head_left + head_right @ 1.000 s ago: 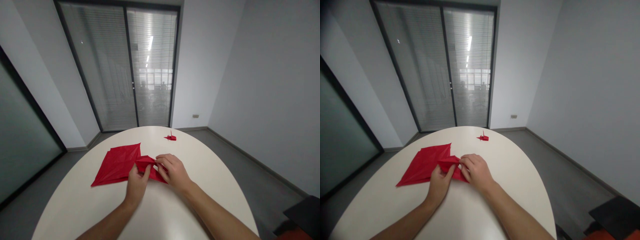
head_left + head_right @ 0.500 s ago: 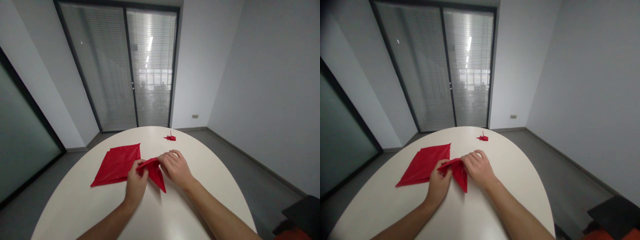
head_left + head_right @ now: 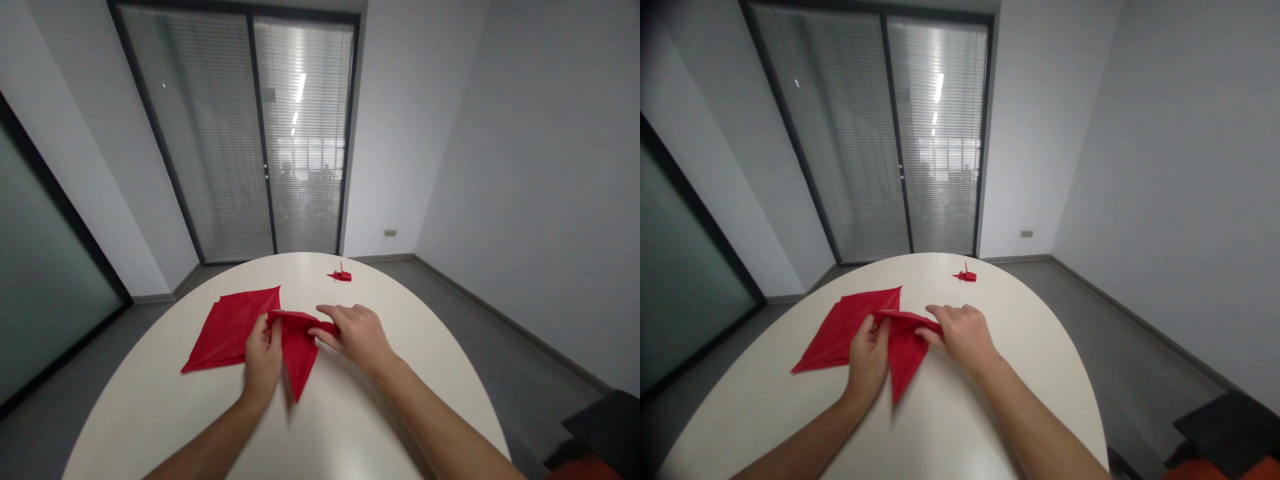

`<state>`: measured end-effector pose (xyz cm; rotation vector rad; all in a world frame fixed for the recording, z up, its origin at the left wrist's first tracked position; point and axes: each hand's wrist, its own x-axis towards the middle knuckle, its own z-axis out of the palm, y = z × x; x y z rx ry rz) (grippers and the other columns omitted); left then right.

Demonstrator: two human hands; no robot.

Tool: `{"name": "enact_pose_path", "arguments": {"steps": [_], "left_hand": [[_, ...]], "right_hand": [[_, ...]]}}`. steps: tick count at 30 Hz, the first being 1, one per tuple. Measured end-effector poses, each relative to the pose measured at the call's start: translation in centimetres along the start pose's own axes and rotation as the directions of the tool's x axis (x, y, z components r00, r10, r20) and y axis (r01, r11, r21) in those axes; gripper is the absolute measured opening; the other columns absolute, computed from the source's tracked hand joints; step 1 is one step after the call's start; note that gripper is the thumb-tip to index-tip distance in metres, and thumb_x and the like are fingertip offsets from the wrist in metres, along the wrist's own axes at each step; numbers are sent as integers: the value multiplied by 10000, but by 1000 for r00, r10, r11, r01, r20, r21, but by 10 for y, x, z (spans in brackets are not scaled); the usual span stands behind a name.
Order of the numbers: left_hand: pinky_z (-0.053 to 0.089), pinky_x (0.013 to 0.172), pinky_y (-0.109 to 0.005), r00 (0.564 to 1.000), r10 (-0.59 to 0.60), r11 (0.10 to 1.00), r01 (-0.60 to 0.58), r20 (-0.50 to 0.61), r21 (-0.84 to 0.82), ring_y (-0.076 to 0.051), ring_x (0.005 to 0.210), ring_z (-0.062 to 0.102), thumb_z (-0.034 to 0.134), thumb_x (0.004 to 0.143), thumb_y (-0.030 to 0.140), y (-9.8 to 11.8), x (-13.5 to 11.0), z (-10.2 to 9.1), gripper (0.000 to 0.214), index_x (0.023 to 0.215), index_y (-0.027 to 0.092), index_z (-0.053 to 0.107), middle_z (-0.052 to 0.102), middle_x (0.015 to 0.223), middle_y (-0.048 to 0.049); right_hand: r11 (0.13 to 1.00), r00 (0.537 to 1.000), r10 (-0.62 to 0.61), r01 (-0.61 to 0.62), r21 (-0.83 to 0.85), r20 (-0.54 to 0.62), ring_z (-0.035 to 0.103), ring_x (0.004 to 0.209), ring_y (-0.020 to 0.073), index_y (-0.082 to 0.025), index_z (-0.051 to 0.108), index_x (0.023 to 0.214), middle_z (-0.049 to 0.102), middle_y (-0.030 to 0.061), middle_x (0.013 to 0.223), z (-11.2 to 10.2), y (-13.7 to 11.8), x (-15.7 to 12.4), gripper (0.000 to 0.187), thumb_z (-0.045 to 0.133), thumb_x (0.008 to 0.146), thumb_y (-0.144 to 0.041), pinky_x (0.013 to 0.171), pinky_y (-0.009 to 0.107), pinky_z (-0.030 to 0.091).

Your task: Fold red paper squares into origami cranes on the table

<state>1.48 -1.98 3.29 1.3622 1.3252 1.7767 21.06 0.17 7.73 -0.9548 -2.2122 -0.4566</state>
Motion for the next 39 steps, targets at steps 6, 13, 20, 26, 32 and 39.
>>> {"name": "enact_pose_path", "arguments": {"steps": [6,13,20,26,32,39], "left_hand": [[561,784,-307,997,-56,996,60,57,-71,-230,1030,672,722,801,378,-6,-2,9,465,1192,197,547,671,1136,-102],[562,839,-346,977,-82,989,104,196,-101,-229,1002,688,776,752,334,-8,-23,21,627,1284,241,457,657,1152,-86],[524,931,-406,992,-17,998,24,122,-56,-262,1071,664,670,811,302,-12,-13,11,377,1158,206,558,672,1170,-116],[544,879,-418,997,-3,999,0,72,44,-262,973,697,567,884,348,-15,4,5,286,1109,172,581,712,1047,-127],[534,904,-405,988,144,950,-155,62,272,-258,1043,679,541,917,355,-7,12,-8,265,1103,192,637,712,1122,-112],[544,848,-385,966,232,891,-259,117,372,-232,904,692,618,882,372,1,22,-21,271,1090,210,676,737,1047,-76]], "right_hand": [[988,990,123,-117,-101,63,582,624,163,-195,649,876,694,25,789,-2,-4,0,73,605,920,-233,618,305,330],[969,964,248,-247,-20,97,644,835,194,-194,582,968,715,49,955,3,-13,-1,107,601,869,-156,594,276,353],[978,977,208,-207,-22,45,682,825,191,-202,589,1123,749,56,991,4,-8,-4,163,548,965,-208,586,274,351],[954,956,293,-293,-56,-11,676,671,184,-210,643,1068,747,22,779,-2,9,-2,150,615,950,-298,579,275,345],[951,951,307,-309,33,46,685,807,215,-199,646,1062,745,59,908,-7,19,-2,151,579,926,-195,700,289,437],[862,896,442,-437,256,41,699,826,221,-239,635,1095,756,52,994,-8,32,-5,179,566,947,-314,744,313,473]]}}
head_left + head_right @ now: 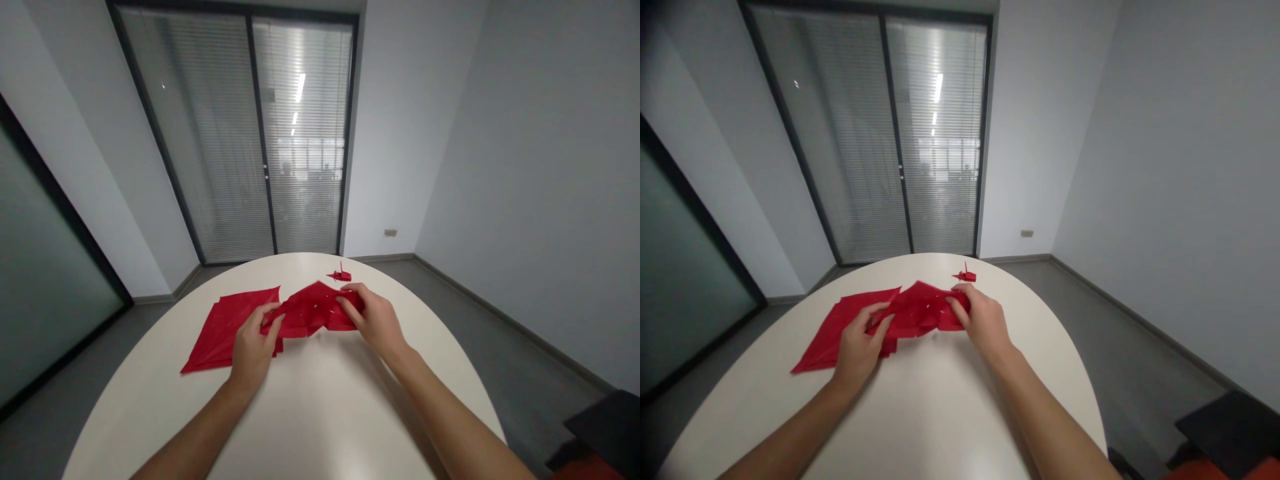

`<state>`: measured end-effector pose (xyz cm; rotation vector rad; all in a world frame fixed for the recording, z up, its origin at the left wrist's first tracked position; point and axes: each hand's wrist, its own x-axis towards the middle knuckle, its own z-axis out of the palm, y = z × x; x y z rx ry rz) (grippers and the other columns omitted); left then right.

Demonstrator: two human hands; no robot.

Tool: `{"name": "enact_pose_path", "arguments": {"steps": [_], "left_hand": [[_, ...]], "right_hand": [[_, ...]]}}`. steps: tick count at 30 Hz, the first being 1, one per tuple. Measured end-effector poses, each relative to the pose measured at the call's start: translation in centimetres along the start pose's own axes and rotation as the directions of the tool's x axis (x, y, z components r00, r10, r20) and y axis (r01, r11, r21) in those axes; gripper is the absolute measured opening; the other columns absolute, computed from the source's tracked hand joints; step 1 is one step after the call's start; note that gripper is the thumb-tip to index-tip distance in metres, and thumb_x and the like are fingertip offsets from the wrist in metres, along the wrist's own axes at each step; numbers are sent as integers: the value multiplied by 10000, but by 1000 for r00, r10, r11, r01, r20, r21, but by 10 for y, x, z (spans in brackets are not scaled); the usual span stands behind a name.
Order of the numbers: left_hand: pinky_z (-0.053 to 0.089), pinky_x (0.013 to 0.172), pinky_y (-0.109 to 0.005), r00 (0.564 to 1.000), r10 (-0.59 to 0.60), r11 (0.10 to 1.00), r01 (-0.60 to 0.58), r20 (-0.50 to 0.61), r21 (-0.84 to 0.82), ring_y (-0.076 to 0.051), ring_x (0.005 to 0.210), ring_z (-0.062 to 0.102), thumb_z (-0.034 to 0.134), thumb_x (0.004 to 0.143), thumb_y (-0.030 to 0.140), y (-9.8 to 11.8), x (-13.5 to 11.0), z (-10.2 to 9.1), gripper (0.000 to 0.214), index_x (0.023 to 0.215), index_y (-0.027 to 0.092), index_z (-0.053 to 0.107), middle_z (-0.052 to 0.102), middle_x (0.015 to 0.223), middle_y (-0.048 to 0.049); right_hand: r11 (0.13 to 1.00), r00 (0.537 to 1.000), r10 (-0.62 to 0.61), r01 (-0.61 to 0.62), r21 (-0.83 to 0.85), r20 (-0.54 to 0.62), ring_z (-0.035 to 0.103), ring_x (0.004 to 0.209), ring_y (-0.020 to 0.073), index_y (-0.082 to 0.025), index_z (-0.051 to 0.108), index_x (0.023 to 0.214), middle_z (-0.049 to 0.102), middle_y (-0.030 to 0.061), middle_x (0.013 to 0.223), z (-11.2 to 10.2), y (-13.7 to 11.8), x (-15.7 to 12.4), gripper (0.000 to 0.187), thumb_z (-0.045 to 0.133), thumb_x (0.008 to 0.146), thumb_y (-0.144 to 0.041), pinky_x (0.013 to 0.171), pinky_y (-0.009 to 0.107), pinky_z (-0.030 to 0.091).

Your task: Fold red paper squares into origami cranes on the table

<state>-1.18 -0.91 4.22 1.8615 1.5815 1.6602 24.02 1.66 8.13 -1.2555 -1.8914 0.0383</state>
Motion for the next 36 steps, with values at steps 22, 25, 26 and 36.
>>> {"name": "enact_pose_path", "arguments": {"steps": [22,25,26,36], "left_hand": [[559,827,-425,826,-392,726,548,404,-416,-299,868,725,808,680,409,16,-12,16,353,881,135,715,770,907,-128],[572,769,-420,771,-455,580,636,445,-509,-304,836,733,799,695,428,24,-14,14,411,958,122,715,774,915,-142],[574,759,-420,744,-478,517,669,468,-535,-307,841,736,796,703,420,27,-13,13,430,1001,124,711,774,928,-146],[544,855,-410,804,-445,518,590,394,-619,-292,917,717,756,761,461,25,-13,15,491,1115,127,690,760,1025,-134]], "right_hand": [[641,959,134,-275,717,248,644,733,187,-200,628,1113,702,67,891,15,5,5,523,727,775,-586,612,282,481],[574,991,59,-135,808,124,653,1047,253,-236,527,1284,654,144,1212,19,7,3,732,685,750,-711,848,368,527],[554,994,0,-91,827,109,631,1119,266,-247,487,1336,617,156,1291,20,6,2,801,683,734,-738,931,403,507],[640,928,-22,-273,719,372,671,870,206,-189,685,987,721,69,941,38,-12,-13,301,640,890,-470,796,340,527]]}}
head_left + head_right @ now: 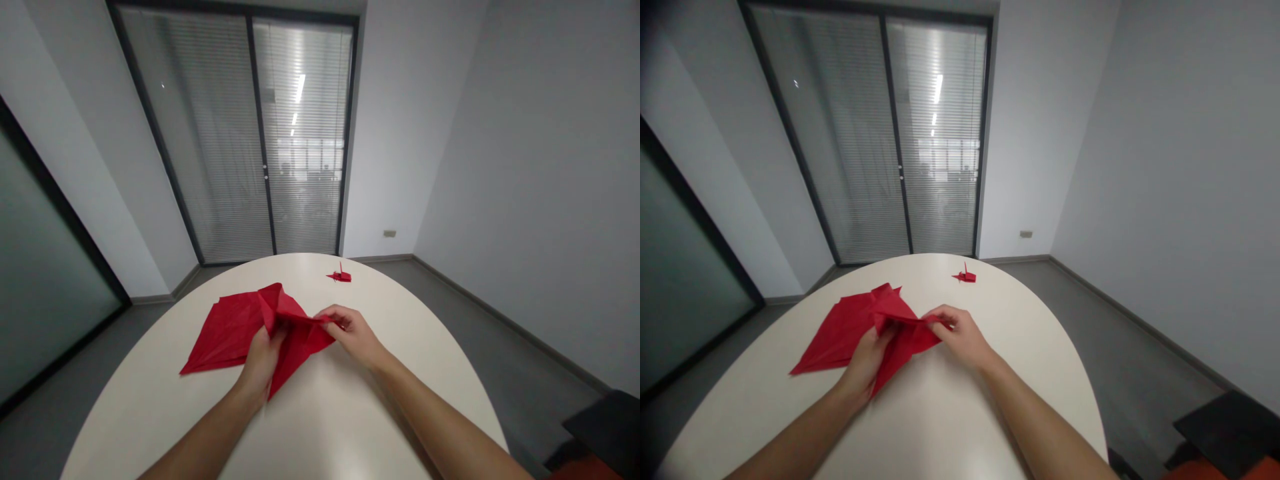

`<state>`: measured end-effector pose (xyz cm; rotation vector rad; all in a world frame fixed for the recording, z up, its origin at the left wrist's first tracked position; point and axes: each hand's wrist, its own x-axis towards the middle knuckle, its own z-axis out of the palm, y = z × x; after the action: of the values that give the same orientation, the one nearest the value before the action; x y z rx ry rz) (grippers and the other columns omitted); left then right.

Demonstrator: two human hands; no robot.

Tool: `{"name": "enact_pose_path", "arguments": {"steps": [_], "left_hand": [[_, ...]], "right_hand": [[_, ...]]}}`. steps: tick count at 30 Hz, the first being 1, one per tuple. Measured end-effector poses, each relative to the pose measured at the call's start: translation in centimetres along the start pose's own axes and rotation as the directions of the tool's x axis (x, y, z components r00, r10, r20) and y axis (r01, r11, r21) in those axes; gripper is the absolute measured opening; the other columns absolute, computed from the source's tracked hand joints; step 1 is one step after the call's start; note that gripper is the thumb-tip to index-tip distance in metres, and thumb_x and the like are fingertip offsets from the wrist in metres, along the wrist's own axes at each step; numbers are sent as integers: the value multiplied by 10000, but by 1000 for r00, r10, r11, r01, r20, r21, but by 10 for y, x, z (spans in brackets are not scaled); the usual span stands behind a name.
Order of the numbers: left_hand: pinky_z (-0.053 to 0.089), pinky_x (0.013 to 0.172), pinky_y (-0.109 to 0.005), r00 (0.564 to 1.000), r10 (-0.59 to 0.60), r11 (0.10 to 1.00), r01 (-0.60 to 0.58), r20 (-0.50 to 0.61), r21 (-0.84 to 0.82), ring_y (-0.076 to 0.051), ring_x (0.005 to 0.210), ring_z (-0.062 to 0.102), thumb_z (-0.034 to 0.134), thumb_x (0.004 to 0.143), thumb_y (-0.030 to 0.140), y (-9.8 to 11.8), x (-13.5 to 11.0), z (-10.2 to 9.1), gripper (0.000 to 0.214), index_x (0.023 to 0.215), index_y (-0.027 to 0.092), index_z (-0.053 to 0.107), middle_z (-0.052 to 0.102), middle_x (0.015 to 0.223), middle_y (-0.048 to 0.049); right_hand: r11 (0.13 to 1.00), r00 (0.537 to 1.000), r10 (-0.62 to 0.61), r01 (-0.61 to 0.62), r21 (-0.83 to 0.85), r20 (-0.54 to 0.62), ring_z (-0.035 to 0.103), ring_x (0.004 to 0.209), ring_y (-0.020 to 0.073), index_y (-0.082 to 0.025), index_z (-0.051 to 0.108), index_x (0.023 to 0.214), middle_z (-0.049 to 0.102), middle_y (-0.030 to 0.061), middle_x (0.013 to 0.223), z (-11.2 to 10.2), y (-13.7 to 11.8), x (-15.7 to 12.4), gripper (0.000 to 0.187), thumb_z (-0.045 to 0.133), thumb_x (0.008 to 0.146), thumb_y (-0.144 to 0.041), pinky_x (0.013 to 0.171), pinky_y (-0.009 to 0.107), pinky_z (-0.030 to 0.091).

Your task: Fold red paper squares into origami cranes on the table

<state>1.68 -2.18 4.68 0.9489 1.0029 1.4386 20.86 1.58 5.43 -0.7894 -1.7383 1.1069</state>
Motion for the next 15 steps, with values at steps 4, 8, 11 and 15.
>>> {"name": "enact_pose_path", "arguments": {"steps": [4,8,11,15], "left_hand": [[536,834,-383,988,113,990,-103,-106,101,-282,941,704,713,806,494,-7,5,-9,475,1124,143,685,749,1068,-126],[535,745,-348,950,142,980,-95,-277,174,-271,872,714,724,786,522,-11,10,-17,476,1064,137,681,755,1005,-112],[531,713,-339,928,174,970,-105,-329,219,-263,823,716,726,776,528,-11,11,-20,458,993,128,685,756,941,-111],[530,716,-351,902,245,943,-137,-355,304,-261,786,712,704,792,530,-10,12,-21,427,940,130,683,752,899,-108]], "right_hand": [[999,994,41,-40,18,-100,628,738,187,-179,666,875,688,32,803,1,-2,3,375,554,930,-533,696,302,491],[997,990,79,-78,12,-118,629,760,217,-173,666,851,690,40,807,1,-4,4,451,528,923,-596,713,317,484],[995,983,79,-86,-40,-164,616,734,209,-169,666,834,680,40,790,2,0,6,484,515,918,-621,676,300,474],[980,965,159,-179,-82,-207,529,503,154,-187,610,772,549,-17,576,1,11,9,525,468,918,-671,507,265,410]]}}
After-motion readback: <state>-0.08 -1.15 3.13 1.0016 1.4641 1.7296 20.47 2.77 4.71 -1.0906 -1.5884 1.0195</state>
